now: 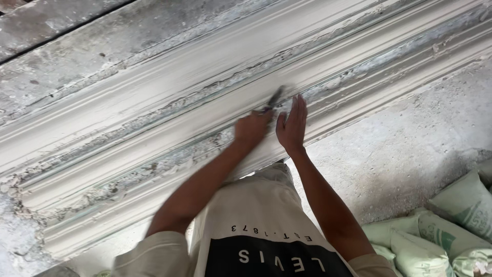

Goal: The person uses a small putty knife to scrape dried plaster residue off fluted decorative molding strips laid on the workshop floor. They work along the grooves of each strip, repositioning the pieces and moving between them to clean the recessed channels.

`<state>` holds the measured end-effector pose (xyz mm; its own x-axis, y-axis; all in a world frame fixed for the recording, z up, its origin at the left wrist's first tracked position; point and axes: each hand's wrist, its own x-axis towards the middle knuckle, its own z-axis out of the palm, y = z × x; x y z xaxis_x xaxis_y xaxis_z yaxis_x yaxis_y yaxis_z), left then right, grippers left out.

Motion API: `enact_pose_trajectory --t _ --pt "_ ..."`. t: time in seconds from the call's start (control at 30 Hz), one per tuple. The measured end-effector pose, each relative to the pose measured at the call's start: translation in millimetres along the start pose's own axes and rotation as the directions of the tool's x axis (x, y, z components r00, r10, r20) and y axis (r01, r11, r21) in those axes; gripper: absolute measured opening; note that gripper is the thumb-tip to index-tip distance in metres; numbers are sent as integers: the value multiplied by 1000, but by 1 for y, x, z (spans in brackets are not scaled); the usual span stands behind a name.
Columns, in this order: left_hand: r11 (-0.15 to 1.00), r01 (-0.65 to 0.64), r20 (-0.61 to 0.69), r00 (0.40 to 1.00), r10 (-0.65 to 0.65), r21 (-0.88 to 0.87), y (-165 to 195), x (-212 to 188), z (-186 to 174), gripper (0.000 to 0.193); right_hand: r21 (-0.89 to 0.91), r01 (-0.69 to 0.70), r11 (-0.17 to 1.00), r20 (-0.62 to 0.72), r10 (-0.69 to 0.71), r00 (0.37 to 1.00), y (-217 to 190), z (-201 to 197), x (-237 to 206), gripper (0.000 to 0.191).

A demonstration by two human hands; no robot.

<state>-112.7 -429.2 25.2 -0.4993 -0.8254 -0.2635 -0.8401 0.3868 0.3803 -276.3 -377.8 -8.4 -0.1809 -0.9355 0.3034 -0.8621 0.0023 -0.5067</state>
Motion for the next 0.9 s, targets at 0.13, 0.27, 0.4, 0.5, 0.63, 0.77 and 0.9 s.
enact_pose_trajectory --t 0.13,0.27,0.4,0.5,0.63,0.77,0.9 --pt "986 57 162 983 -82 154 -44 -45 -42 52 19 76 997 -54 -75 996 88 -42 27 59" --pt "967 99 180 973 -143 233 -15 -24 -45 54 -187 78 979 -36 -86 996 209 -106 94 60" --pt "976 18 20 1000 -23 216 67 66 0 34 -262 -54 964 144 94 985 270 -129 136 61" --pt "984 -4 -39 999 11 180 85 83 13 34 -338 -39 940 172 102 980 283 -125 143 60" --pt "944 31 89 994 -63 328 48 28 -19 39 -301 -63 951 138 109 985 289 -118 139 59" --pt "918 44 89 992 -86 394 34 0 -40 40 -290 -90 953 169 143 975 292 -116 137 58" --pt "952 72 75 992 -98 296 79 55 -3 33 -306 -63 950 185 124 975 292 -116 139 58"
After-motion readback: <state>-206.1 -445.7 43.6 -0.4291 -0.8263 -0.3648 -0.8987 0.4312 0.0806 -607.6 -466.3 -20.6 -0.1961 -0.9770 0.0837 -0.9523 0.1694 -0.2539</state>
